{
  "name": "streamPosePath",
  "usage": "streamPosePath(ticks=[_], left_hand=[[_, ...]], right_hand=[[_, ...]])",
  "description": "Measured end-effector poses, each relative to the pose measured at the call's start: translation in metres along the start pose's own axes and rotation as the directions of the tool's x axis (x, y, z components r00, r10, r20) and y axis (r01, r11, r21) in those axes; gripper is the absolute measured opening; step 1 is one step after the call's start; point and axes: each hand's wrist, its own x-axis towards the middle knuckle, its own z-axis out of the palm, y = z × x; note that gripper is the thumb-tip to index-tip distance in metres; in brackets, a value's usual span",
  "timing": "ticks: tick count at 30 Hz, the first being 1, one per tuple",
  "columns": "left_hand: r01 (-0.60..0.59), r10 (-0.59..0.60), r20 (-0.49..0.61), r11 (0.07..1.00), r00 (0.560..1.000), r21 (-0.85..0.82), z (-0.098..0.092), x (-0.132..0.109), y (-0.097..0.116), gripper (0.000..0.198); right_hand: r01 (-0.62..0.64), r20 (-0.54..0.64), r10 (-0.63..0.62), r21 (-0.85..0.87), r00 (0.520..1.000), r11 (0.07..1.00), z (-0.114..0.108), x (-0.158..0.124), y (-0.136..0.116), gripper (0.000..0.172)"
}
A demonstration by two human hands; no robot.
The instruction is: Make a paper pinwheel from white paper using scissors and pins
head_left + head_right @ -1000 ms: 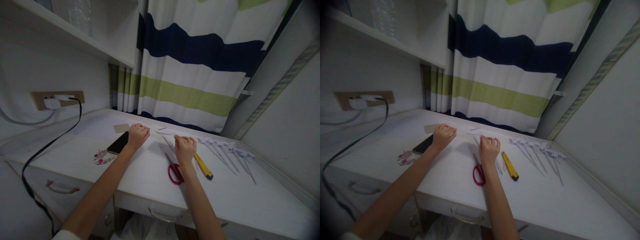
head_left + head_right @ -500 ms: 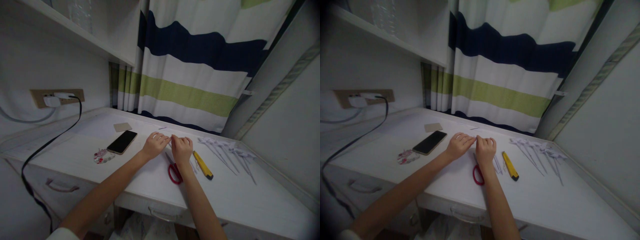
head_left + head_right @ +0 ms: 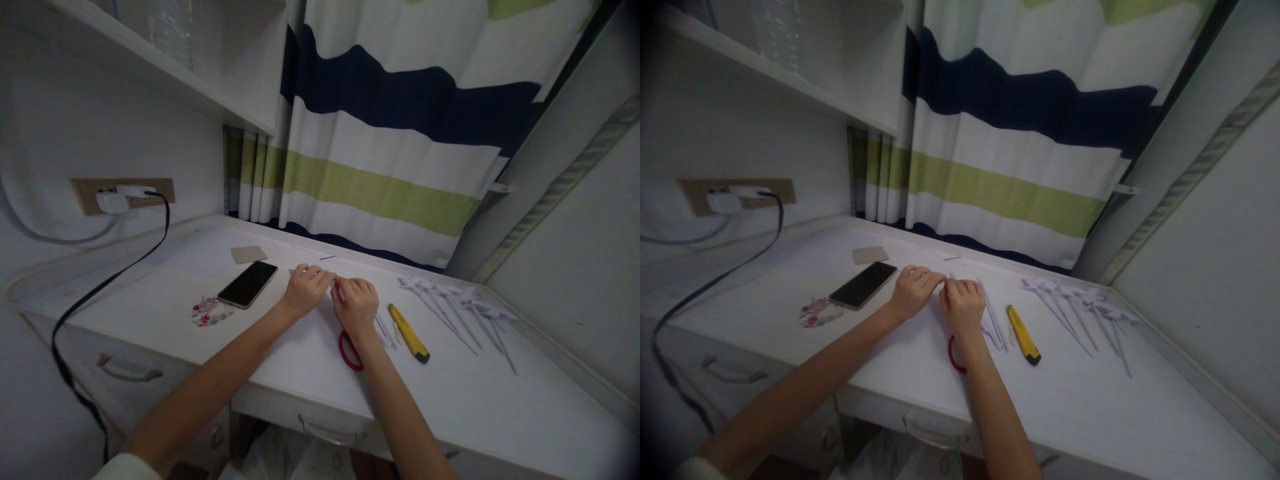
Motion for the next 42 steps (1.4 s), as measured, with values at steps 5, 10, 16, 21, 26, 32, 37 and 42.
streamPosePath(ticks=[5,10,16,21,26,32,37,42], left_hand=[[-0.01,0.01,-0.023,1.0,1.0,0.011,0.0,0.0,-0.002,0.014],[-0.009,0.01,-0.045,1.0,0.999,0.021,-0.001,-0.001,-0.008,0.015],[-0.003,0.005,-0.067,0.999,0.998,0.036,-0.001,-0.002,-0.016,0.015],[0.043,-0.038,-0.095,0.998,0.995,0.053,-0.003,-0.001,-0.022,0.017],[0.071,-0.064,-0.102,0.996,0.993,0.06,-0.003,-0.001,-0.025,0.016],[0.204,-0.191,-0.14,0.975,0.972,0.091,-0.004,-0.005,-0.048,0.018],[0.163,-0.154,-0.105,0.983,0.982,0.082,-0.002,-0.004,-0.042,0.017],[0.066,-0.063,-0.071,0.997,0.996,0.05,-0.001,-0.001,-0.019,0.017]], right_hand=[[-0.028,-0.023,0.028,-0.001,0.999,1.0,-0.001,0.002,0.0,0.016],[-0.045,-0.046,0.044,-0.011,0.998,0.999,-0.001,0.002,0.003,0.016],[-0.075,-0.068,0.072,-0.042,0.995,0.996,0.001,0.001,0.013,0.017],[-0.126,-0.096,0.118,-0.082,0.988,0.989,0.003,-0.001,0.024,0.017],[-0.166,-0.119,0.153,-0.106,0.981,0.98,0.006,-0.002,0.033,0.018],[-0.28,-0.187,0.255,-0.119,0.949,0.953,0.002,-0.008,0.062,0.019],[-0.253,-0.165,0.241,-0.056,0.956,0.966,-0.003,-0.004,0.055,0.019],[-0.065,-0.043,0.067,0.056,0.997,0.996,-0.004,0.005,0.01,0.03]])
